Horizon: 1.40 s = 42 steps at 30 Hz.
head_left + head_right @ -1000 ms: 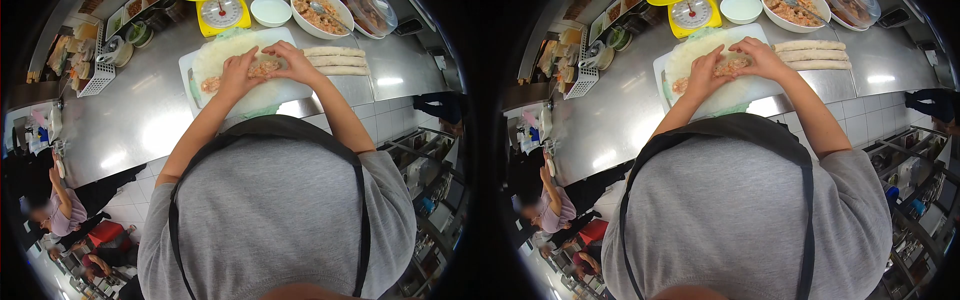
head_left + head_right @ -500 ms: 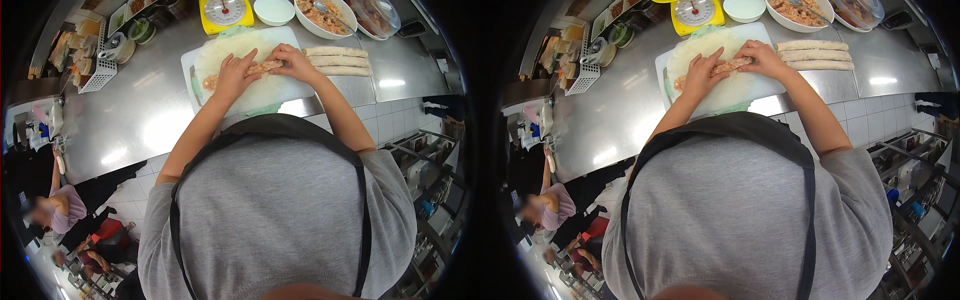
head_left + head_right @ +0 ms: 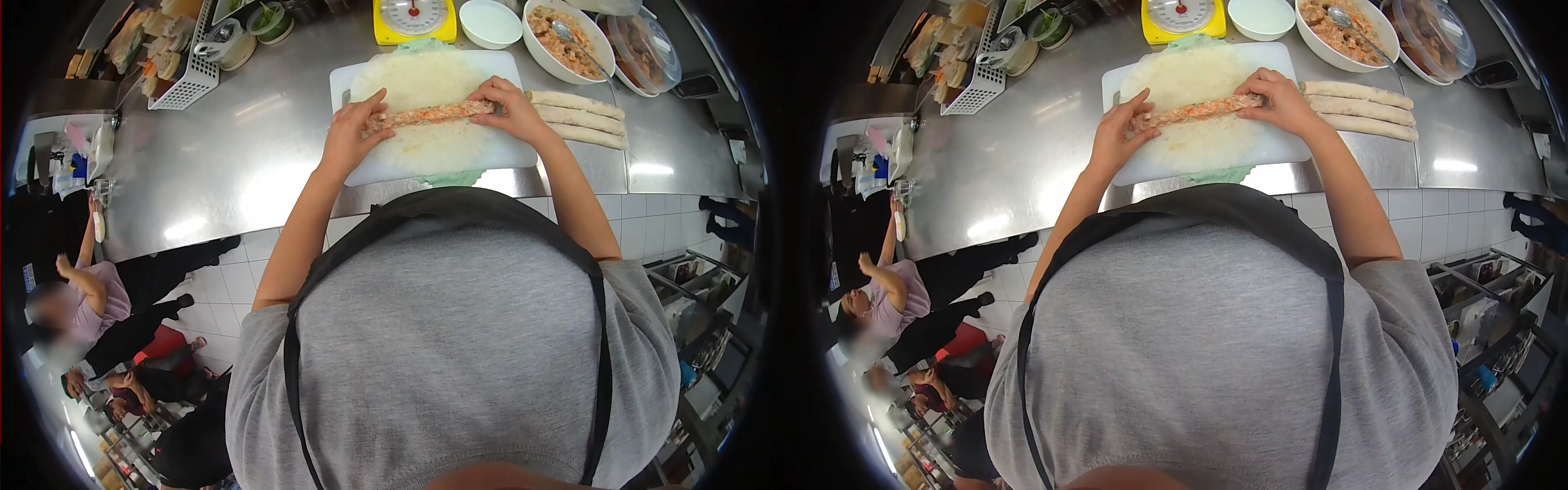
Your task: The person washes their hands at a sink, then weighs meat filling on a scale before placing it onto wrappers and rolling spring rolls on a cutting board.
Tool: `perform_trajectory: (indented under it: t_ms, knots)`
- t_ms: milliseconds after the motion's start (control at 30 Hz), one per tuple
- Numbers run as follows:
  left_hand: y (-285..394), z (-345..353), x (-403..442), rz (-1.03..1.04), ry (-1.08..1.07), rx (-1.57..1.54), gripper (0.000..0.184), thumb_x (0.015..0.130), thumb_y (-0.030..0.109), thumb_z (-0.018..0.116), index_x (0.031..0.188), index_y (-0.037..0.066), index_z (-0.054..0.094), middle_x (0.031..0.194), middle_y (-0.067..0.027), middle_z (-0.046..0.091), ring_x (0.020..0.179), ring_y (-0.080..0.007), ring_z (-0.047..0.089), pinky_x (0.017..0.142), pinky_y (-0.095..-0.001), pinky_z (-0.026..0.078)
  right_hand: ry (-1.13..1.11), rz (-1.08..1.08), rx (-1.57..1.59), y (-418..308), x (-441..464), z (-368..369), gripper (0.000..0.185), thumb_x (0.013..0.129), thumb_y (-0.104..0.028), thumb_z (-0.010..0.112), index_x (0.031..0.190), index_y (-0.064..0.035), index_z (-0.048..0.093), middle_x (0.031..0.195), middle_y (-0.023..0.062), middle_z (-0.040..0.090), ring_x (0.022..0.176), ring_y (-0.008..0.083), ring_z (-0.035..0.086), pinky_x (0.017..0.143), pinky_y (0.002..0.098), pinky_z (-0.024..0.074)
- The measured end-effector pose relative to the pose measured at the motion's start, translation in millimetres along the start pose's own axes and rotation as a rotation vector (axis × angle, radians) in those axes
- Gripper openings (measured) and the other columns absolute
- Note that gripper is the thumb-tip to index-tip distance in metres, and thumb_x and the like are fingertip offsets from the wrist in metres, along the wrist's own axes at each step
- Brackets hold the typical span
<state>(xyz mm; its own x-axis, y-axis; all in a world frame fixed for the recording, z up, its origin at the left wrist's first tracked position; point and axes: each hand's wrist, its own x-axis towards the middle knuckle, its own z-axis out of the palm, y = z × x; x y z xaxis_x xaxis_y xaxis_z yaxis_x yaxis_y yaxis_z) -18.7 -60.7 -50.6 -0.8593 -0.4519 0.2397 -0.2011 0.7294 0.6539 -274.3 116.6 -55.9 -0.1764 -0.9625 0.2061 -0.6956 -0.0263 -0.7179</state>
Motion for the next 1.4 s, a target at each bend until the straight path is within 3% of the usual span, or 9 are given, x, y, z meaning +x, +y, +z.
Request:
perform_trajectory:
  t_ms: [133, 300, 533, 667, 1000, 1067, 1200, 1367, 1400]
  knots:
    - [-5.2, -0.6, -5.7, -0.034, 0.046, -0.076, 0.065, 0.068, 0.015, 0.075, 0.128, 0.015, 0.050, 0.096, -0.0041, 0.066, 0.087, -0.0211, 0.057, 0.076, -0.0306, 0.047, -0.068, 0.060, -0.200, -27.3, 5.4, -7.8, 0.035, 0.069, -0.027, 0.075, 0.097, -0.0109, 0.064, 0.093, 0.0018, 0.053, 0.094, 0.0187, 0.052, 0.079, 0.0338, 0.0397]
    - [-6.0, -1.8, -6.9, -0.030, 0.073, -0.113, 0.070, 0.067, 0.011, 0.076, 0.130, 0.014, 0.047, 0.096, -0.0071, 0.065, 0.089, -0.0208, 0.057, 0.079, -0.0318, 0.046, -0.064, -0.008, -0.356, -49.7, 26.3, 18.1, 0.038, 0.069, -0.037, 0.072, 0.097, -0.0142, 0.061, 0.099, 0.0013, 0.053, 0.104, 0.0216, 0.050, 0.086, 0.0398, 0.0344]
    - [-7.0, -10.8, -7.1, -0.252, 0.024, -0.309, 0.074, 0.066, 0.008, 0.077, 0.132, 0.013, 0.044, 0.090, -0.0073, 0.065, 0.087, -0.0202, 0.059, 0.081, -0.0321, 0.046, -0.148, -0.259, -0.163, -69.6, 66.3, 64.2, 0.026, 0.074, -0.024, 0.069, 0.095, -0.0124, 0.060, 0.090, 0.0039, 0.056, 0.093, 0.0241, 0.054, 0.079, 0.0371, 0.0426]
    - [-12.8, -9.5, -7.3, -0.179, 0.041, -0.244, 0.074, 0.066, 0.008, 0.077, 0.132, 0.013, 0.044, 0.091, -0.0075, 0.065, 0.087, -0.0199, 0.059, 0.081, -0.0320, 0.046, -0.174, -0.384, -0.120, -76.2, 76.9, 81.2, 0.020, 0.075, -0.018, 0.067, 0.092, -0.0108, 0.060, 0.083, 0.0058, 0.056, 0.084, 0.0257, 0.057, 0.073, 0.0372, 0.0459]
    - [-4.4, -20.0, -9.0, -0.253, -0.041, -0.313, 0.084, 0.067, 0.006, 0.077, 0.138, 0.015, 0.032, 0.096, -0.0088, 0.065, 0.092, -0.0220, 0.060, 0.086, -0.0330, 0.045, -0.250, -0.203, 0.131, -85.2, 89.2, 80.7, 0.006, 0.075, -0.012, 0.061, 0.080, -0.0084, 0.060, 0.082, 0.0068, 0.057, 0.079, 0.0258, 0.058, 0.072, 0.0366, 0.0468]
    - [-7.9, -20.4, -7.8, -0.255, -0.044, -0.321, 0.087, 0.067, 0.005, 0.076, 0.139, 0.015, 0.029, 0.097, -0.0093, 0.064, 0.094, -0.0224, 0.060, 0.087, -0.0335, 0.045, -0.215, -0.418, 0.025, -81.8, 92.6, 94.5, 0.008, 0.075, -0.013, 0.061, 0.080, -0.0079, 0.060, 0.082, 0.0075, 0.056, 0.077, 0.0265, 0.058, 0.071, 0.0369, 0.0460]
    - [-2.7, -20.5, -4.5, -0.241, -0.026, -0.260, 0.084, 0.070, 0.002, 0.073, 0.139, 0.013, 0.028, 0.098, -0.0095, 0.063, 0.092, -0.0218, 0.060, 0.083, -0.0347, 0.047, -0.268, -0.378, -0.098, -81.9, 99.0, 96.2, 0.008, 0.074, -0.014, 0.062, 0.080, -0.0081, 0.061, 0.079, 0.0078, 0.056, 0.077, 0.0275, 0.058, 0.072, 0.0370, 0.0451]
    - [-4.5, -18.1, -3.2, -0.230, -0.034, -0.307, 0.081, 0.070, 0.002, 0.072, 0.138, 0.013, 0.030, 0.097, -0.0095, 0.063, 0.088, -0.0232, 0.060, 0.077, -0.0352, 0.048, -0.283, -0.199, 0.221, -65.2, 100.8, 59.8, 0.008, 0.075, -0.009, 0.063, 0.083, -0.0062, 0.063, 0.077, 0.0056, 0.057, 0.070, 0.0173, 0.056, 0.066, 0.0294, 0.0458]
    - [-4.1, -16.5, -1.6, -0.055, 0.025, -0.099, 0.081, 0.069, 0.002, 0.072, 0.138, 0.013, 0.031, 0.097, -0.0098, 0.063, 0.088, -0.0239, 0.060, 0.076, -0.0352, 0.049, -0.321, -0.148, 0.229, -62.5, 100.3, 49.7, 0.008, 0.075, -0.007, 0.063, 0.083, -0.0052, 0.062, 0.077, 0.0051, 0.057, 0.070, 0.0143, 0.055, 0.066, 0.0270, 0.0450]
